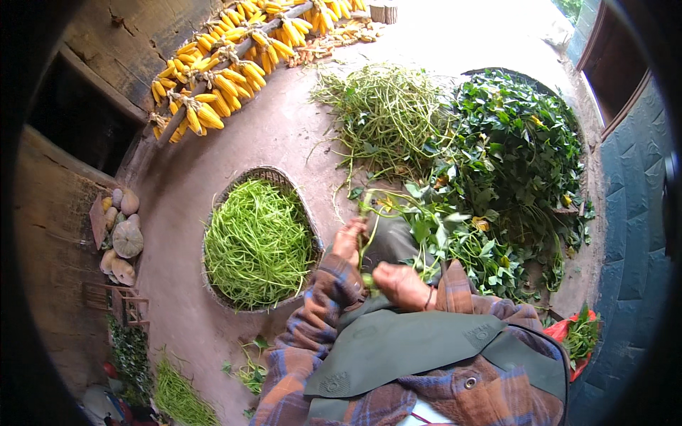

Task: The person sorts green leafy vegetables by hand, separating stems and leaves into different piles. The person places sorted stems into a basket and leaves onto a growing pile on the floor.

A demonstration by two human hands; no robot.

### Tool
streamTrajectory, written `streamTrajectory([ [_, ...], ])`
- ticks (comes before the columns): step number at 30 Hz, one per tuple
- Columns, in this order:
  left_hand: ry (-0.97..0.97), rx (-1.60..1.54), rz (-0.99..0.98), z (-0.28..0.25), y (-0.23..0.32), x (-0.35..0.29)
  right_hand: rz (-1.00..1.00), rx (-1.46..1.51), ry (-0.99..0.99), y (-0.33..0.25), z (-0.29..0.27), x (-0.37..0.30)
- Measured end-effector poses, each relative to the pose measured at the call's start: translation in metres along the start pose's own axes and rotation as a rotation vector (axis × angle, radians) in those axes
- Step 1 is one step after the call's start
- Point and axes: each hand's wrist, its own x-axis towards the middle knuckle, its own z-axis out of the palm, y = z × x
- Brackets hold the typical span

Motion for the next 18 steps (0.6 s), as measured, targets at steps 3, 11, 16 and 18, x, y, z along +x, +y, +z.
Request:
streamTrajectory([
  [3,0.004,-0.155,0.073,0.001,0.045,-0.013,-0.066,0.111,-0.125,-0.007,0.005,-0.003],
  [11,-0.15,-0.395,-0.018,0.021,0.063,-0.065,0.043,0.374,0.391,0.029,-0.041,0.05],
  [16,-0.129,-0.465,0.049,0.023,0.066,-0.057,0.103,0.461,0.281,0.0,-0.025,0.048],
  [18,-0.078,-0.504,0.081,0.011,0.058,-0.045,0.09,0.471,0.112,0.006,-0.008,0.033],
])
